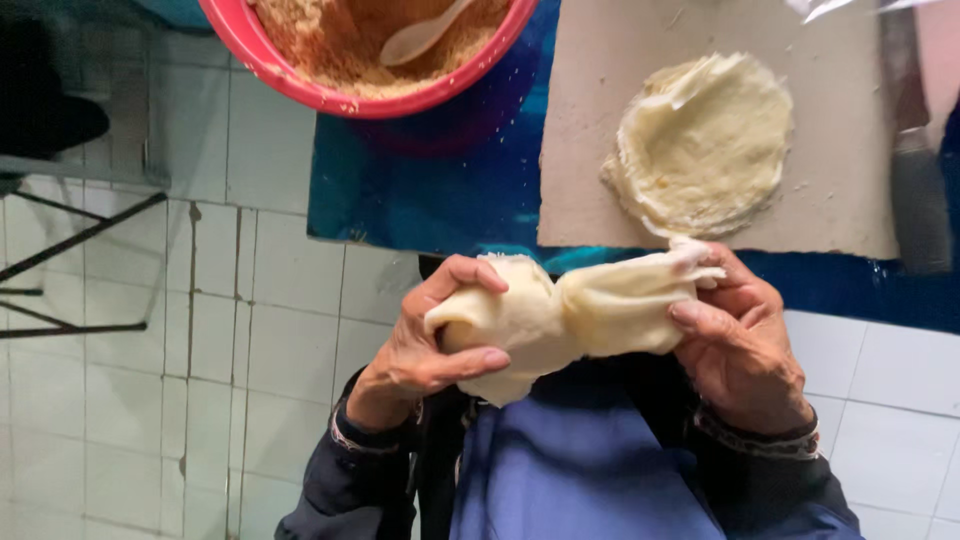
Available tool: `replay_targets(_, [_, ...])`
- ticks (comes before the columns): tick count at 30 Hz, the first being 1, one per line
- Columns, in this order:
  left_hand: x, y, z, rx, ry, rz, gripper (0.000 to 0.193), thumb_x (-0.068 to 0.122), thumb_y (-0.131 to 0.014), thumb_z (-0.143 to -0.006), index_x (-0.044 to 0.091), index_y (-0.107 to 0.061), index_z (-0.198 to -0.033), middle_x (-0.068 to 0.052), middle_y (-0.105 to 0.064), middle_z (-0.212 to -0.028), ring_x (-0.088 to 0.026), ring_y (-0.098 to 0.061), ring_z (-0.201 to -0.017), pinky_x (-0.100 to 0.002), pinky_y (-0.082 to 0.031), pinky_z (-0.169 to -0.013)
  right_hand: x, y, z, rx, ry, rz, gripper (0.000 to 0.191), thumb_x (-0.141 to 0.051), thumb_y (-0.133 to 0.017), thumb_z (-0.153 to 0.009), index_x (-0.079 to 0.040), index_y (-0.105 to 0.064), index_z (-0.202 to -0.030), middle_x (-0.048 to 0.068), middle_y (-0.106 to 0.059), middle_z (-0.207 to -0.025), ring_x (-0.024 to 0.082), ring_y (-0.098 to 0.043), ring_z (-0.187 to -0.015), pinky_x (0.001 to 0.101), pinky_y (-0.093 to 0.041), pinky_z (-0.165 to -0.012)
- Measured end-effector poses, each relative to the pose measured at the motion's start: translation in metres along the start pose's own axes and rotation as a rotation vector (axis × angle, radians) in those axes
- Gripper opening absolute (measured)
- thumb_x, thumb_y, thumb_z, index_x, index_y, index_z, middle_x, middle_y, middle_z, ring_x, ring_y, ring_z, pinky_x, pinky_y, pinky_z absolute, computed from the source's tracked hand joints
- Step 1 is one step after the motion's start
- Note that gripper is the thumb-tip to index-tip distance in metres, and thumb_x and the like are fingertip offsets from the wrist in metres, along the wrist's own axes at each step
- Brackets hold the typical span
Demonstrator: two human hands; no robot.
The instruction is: The person sits at a low table and stretches a ball of soft dough by hand, repeatedly tossing and pulling it thinner until it forms a large, thin round sheet, then drapes it over a round dough skin on a board. The person works the dough over the blue cloth on their lap and stacks the finished thin sheets on the board.
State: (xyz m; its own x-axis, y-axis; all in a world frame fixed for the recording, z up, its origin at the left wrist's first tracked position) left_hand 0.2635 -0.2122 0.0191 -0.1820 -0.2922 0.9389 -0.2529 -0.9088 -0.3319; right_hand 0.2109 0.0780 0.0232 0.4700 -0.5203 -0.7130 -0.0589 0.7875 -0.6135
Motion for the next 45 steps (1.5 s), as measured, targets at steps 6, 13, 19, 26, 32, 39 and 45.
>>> replay_targets(6, [0.036,0.024,-0.093,0.148,-0.197,-0.538,0.067,0.002,-0.081,-0.081,0.004,-0.048,-0.140,-0.015,-0.059,-0.133,-0.023,-0.060,-0.124,-0.034,-0.054,-0.107,-0.054,-0.029,-0.068,0.102,0.374,0.711,0.036,0.000,-0.066,-0.096,0.001,-0.059,-0.132,0.010,-0.068,-0.109,0.014,-0.065,-0.094,0.0283,-0.054,-0.084])
replay_targets(13, [0.019,0.017,-0.116,0.453,-0.485,-1.122,0.085,0.012,-0.083,-0.082,0.002,-0.036,-0.153,-0.028,-0.054,-0.137,-0.041,-0.053,-0.127,-0.048,-0.042,-0.110,-0.073,-0.045,-0.114,0.195,0.765,1.508,0.033,-0.002,-0.076,-0.092,-0.002,-0.064,-0.123,0.009,-0.065,-0.097,0.020,-0.062,-0.075,0.0331,-0.052,-0.075])
replay_targets(19, [0.005,0.000,-0.095,0.677,-0.631,-1.386,0.057,0.025,-0.084,-0.087,0.012,-0.055,-0.134,-0.017,-0.054,-0.128,-0.036,-0.048,-0.125,-0.051,-0.034,-0.108,-0.069,-0.061,-0.090,0.249,1.200,1.996,0.033,-0.013,-0.084,-0.082,-0.010,-0.071,-0.112,0.009,-0.067,-0.107,0.031,-0.050,-0.107,0.0458,-0.038,-0.091])
replay_targets(26, [0.007,-0.007,-0.100,0.222,-0.712,-1.460,0.032,0.022,-0.074,-0.094,0.011,-0.068,-0.123,-0.007,-0.063,-0.131,-0.029,-0.055,-0.128,-0.046,-0.041,-0.106,-0.032,-0.064,-0.094,-0.090,1.055,1.956,0.025,-0.025,-0.086,-0.078,-0.018,-0.072,-0.097,-0.001,-0.068,-0.100,0.030,-0.054,-0.112,0.0500,-0.033,-0.091])
replay_targets(32, [0.010,-0.008,-0.104,0.209,-0.677,-1.499,0.031,0.020,-0.071,-0.093,0.010,-0.068,-0.122,-0.004,-0.064,-0.131,-0.026,-0.056,-0.127,-0.043,-0.044,-0.101,-0.034,-0.056,-0.098,-0.085,1.050,1.954,0.021,-0.018,-0.081,-0.080,-0.019,-0.073,-0.100,-0.002,-0.071,-0.103,0.026,-0.057,-0.116,0.0492,-0.034,-0.096])
replay_targets(39, [0.011,-0.008,-0.105,0.197,-0.649,-1.513,0.032,0.023,-0.070,-0.093,0.011,-0.066,-0.122,-0.004,-0.063,-0.135,-0.026,-0.056,-0.126,-0.045,-0.044,-0.099,-0.038,-0.065,-0.094,-0.131,1.010,2.045,0.022,-0.027,-0.084,-0.081,-0.017,-0.070,-0.096,0.000,-0.067,-0.102,0.029,-0.054,-0.116,0.0512,-0.033,-0.092])
replay_targets(45, [0.012,-0.008,-0.105,0.202,-0.660,-1.499,0.039,0.022,-0.071,-0.087,0.011,-0.067,-0.124,-0.004,-0.062,-0.131,-0.027,-0.055,-0.122,-0.046,-0.043,-0.096,-0.031,-0.075,-0.087,-0.124,1.053,2.069,0.023,-0.026,-0.084,-0.078,-0.018,-0.070,-0.095,-0.002,-0.066,-0.104,0.028,-0.053,-0.113,0.0525,-0.033,-0.090])
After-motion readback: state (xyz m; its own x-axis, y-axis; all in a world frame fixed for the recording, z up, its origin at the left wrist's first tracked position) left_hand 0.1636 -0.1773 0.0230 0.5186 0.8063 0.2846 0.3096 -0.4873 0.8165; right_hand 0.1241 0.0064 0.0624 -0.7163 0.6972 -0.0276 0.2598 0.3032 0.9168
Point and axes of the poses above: each hand's wrist, its own z-axis away from the middle knuckle, its own y-axis out of the back of the hand, x = y × z, the point moved 2 cm from there along -z, towards the middle knuckle
